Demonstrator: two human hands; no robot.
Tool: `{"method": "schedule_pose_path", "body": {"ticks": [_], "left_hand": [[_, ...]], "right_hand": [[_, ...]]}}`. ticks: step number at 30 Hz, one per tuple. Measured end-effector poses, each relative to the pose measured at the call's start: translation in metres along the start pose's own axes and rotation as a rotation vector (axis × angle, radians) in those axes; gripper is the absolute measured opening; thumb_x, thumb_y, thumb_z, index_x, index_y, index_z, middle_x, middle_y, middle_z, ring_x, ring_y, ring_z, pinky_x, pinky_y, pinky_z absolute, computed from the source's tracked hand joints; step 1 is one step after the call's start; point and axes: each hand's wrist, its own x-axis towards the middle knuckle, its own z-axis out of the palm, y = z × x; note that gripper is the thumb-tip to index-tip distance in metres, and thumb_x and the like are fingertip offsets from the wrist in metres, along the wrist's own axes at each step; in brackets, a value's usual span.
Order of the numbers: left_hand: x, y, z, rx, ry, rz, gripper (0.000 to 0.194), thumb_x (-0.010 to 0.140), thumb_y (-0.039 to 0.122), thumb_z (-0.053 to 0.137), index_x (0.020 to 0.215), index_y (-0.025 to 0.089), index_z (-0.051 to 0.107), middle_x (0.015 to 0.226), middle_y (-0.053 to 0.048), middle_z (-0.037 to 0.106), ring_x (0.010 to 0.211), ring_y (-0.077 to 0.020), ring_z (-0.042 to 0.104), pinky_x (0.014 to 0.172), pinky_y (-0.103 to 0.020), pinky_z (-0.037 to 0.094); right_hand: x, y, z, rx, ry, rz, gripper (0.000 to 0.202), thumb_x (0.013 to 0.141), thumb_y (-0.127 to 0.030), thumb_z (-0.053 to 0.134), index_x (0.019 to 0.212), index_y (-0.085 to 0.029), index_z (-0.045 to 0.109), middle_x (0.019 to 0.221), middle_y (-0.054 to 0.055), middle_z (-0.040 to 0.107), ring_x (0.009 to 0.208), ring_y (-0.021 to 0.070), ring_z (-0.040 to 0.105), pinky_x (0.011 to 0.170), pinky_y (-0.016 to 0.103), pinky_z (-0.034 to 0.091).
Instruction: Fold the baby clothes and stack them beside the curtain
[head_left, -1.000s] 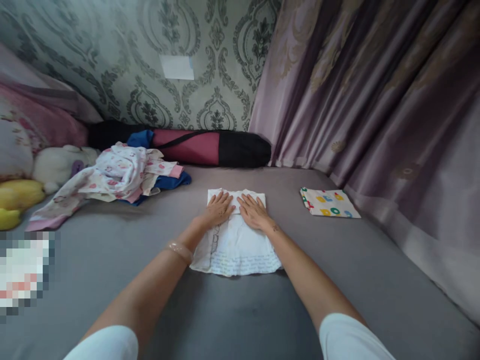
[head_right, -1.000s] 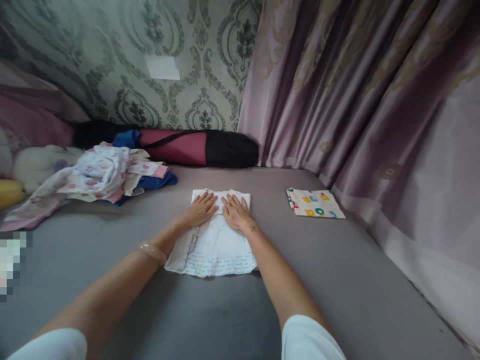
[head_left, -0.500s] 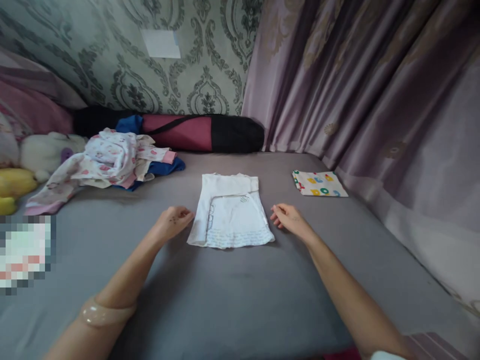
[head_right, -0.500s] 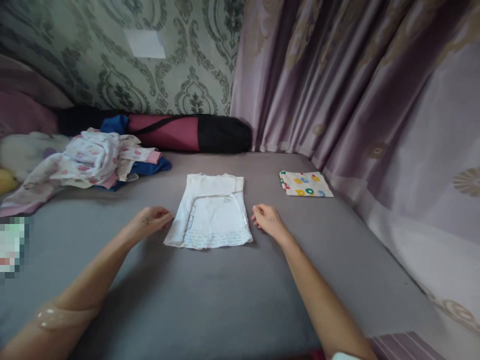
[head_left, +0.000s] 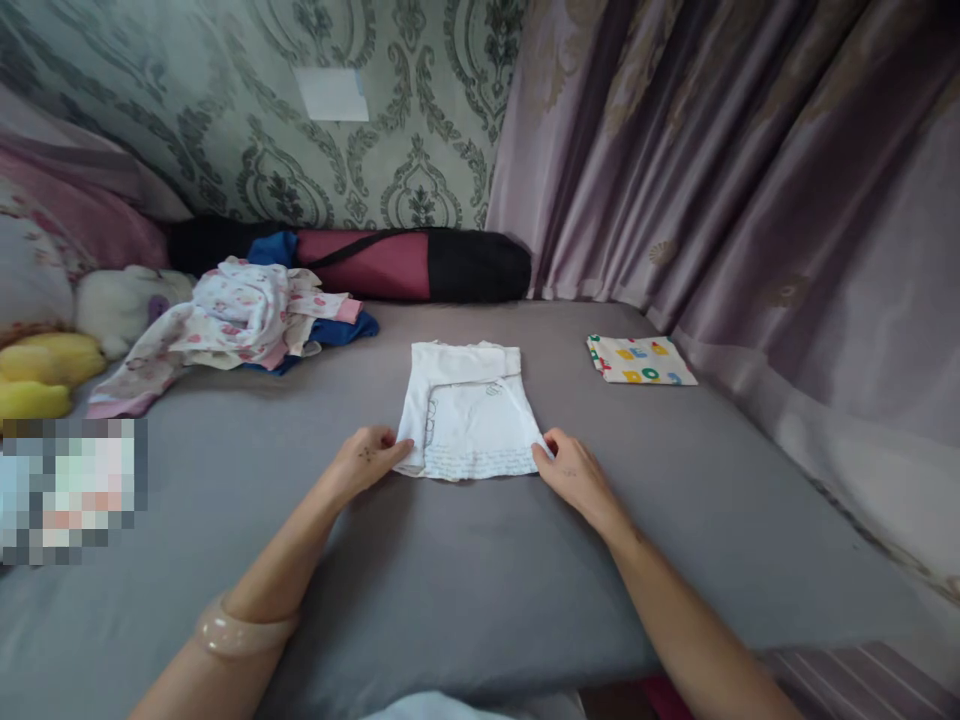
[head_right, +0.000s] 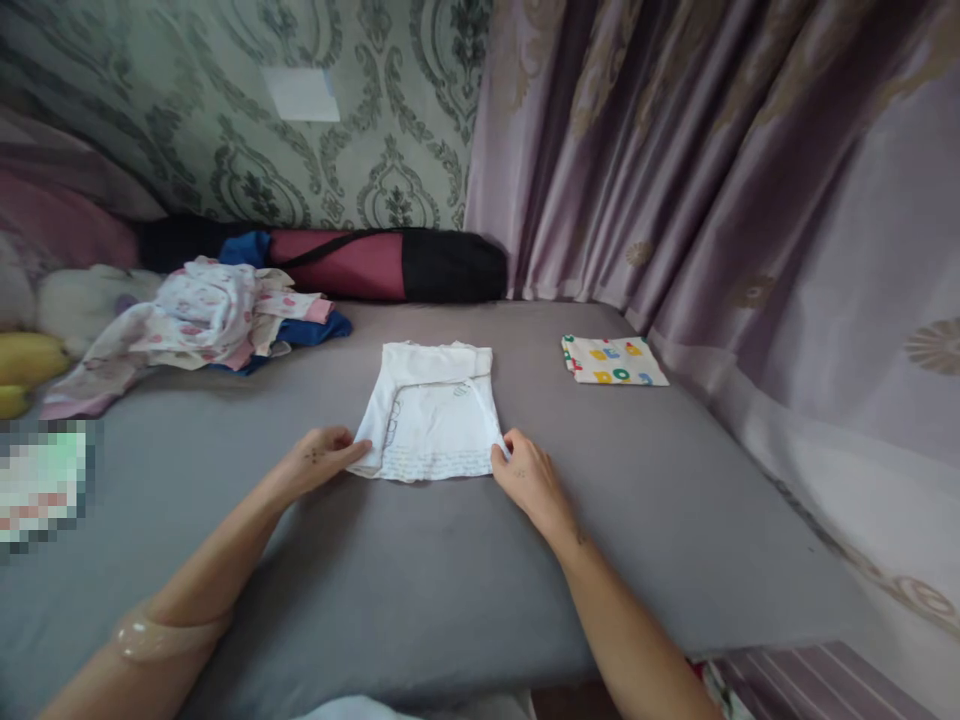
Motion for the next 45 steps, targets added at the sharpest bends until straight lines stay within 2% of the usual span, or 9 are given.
{"method": "schedule_pose_path", "body": {"ticks": [6, 10, 15, 19, 23, 30, 37, 42, 45], "left_hand": [[-0.001, 0.000, 0.001, -0.279, 0.043, 0.110, 0.046, 0.079, 0.052, 0.050, 0.108, 0.017, 0.057, 0.058, 0.006, 0.052, 0.054, -0.0123, 0.044, 0.053, -0.022, 0.033], [-0.006, 0.006, -0.013, -0.336, -0.074, 0.214, 0.041, 0.084, 0.050, 0.044, 0.091, 0.017, 0.067, 0.065, 0.002, 0.055, 0.060, -0.0126, 0.047, 0.055, -0.022, 0.035], [-0.019, 0.006, -0.031, -0.294, -0.254, 0.276, 0.058, 0.074, 0.029, 0.054, 0.131, 0.020, 0.052, 0.086, -0.001, 0.059, 0.075, -0.0150, 0.054, 0.066, -0.023, 0.043], [-0.014, -0.001, -0.023, -0.185, -0.118, 0.336, 0.056, 0.072, 0.019, 0.050, 0.128, 0.021, 0.052, 0.088, -0.001, 0.056, 0.076, -0.0134, 0.052, 0.069, -0.022, 0.043], [-0.005, -0.004, -0.015, -0.078, 0.017, 0.448, 0.030, 0.079, 0.017, 0.047, 0.104, 0.019, 0.064, 0.081, -0.001, 0.055, 0.071, -0.0129, 0.050, 0.068, -0.023, 0.041], [-0.010, -0.009, -0.032, -0.021, 0.057, 0.614, 0.022, 0.084, 0.026, 0.054, 0.098, 0.022, 0.070, 0.109, -0.007, 0.060, 0.103, -0.0204, 0.053, 0.093, -0.034, 0.042], [-0.029, -0.002, -0.057, -0.250, -0.366, 0.548, 0.024, 0.083, 0.029, 0.057, 0.104, 0.019, 0.067, 0.131, -0.007, 0.059, 0.124, -0.0239, 0.050, 0.105, -0.033, 0.038], [-0.039, 0.001, -0.066, -0.340, -0.673, 0.487, 0.033, 0.083, 0.032, 0.061, 0.112, 0.020, 0.068, 0.114, -0.005, 0.069, 0.108, -0.0225, 0.061, 0.095, -0.028, 0.046], [-0.036, -0.003, -0.067, -0.409, -0.755, 0.455, 0.034, 0.083, 0.036, 0.062, 0.110, 0.018, 0.070, 0.108, -0.006, 0.071, 0.102, -0.0237, 0.064, 0.089, -0.028, 0.048]], "right_hand": [[0.001, 0.002, 0.001, 0.328, -0.049, -0.099, 0.039, 0.084, -0.039, 0.049, 0.117, -0.021, 0.056, 0.058, -0.006, 0.053, 0.051, 0.0133, 0.048, 0.052, 0.023, 0.036], [0.001, 0.006, -0.009, 0.466, -0.137, -0.172, 0.035, 0.085, -0.043, 0.048, 0.105, -0.021, 0.066, 0.080, 0.002, 0.064, 0.066, 0.0149, 0.057, 0.060, 0.025, 0.045], [-0.002, 0.015, -0.018, 0.520, -0.320, -0.282, 0.053, 0.079, -0.022, 0.048, 0.132, -0.025, 0.052, 0.098, 0.003, 0.067, 0.080, 0.0150, 0.062, 0.076, 0.028, 0.050], [0.003, 0.022, -0.007, 0.503, -0.139, -0.273, 0.041, 0.082, -0.023, 0.050, 0.122, -0.024, 0.061, 0.109, 0.005, 0.067, 0.100, 0.0183, 0.061, 0.093, 0.034, 0.046], [0.010, 0.025, -0.002, 0.428, 0.048, -0.383, 0.024, 0.084, -0.029, 0.057, 0.102, -0.023, 0.071, 0.091, 0.006, 0.068, 0.086, 0.0190, 0.062, 0.081, 0.033, 0.049], [0.006, 0.023, -0.025, 0.341, 0.125, -0.657, 0.013, 0.082, -0.025, 0.064, 0.089, -0.027, 0.075, 0.109, 0.007, 0.061, 0.104, 0.0205, 0.057, 0.092, 0.038, 0.046], [-0.004, 0.022, -0.048, 0.437, -0.314, -0.703, 0.011, 0.081, -0.019, 0.063, 0.086, -0.023, 0.071, 0.117, 0.006, 0.067, 0.120, 0.0220, 0.056, 0.115, 0.051, 0.019], [-0.012, 0.015, -0.058, 0.486, -0.723, -0.696, 0.013, 0.079, -0.022, 0.067, 0.090, -0.025, 0.073, 0.097, 0.003, 0.074, 0.106, 0.0191, 0.065, 0.114, 0.047, 0.024], [-0.013, 0.014, -0.060, 0.548, -0.803, -0.679, 0.012, 0.081, -0.026, 0.066, 0.090, -0.023, 0.074, 0.095, 0.003, 0.075, 0.101, 0.0178, 0.066, 0.112, 0.043, 0.027]]}}
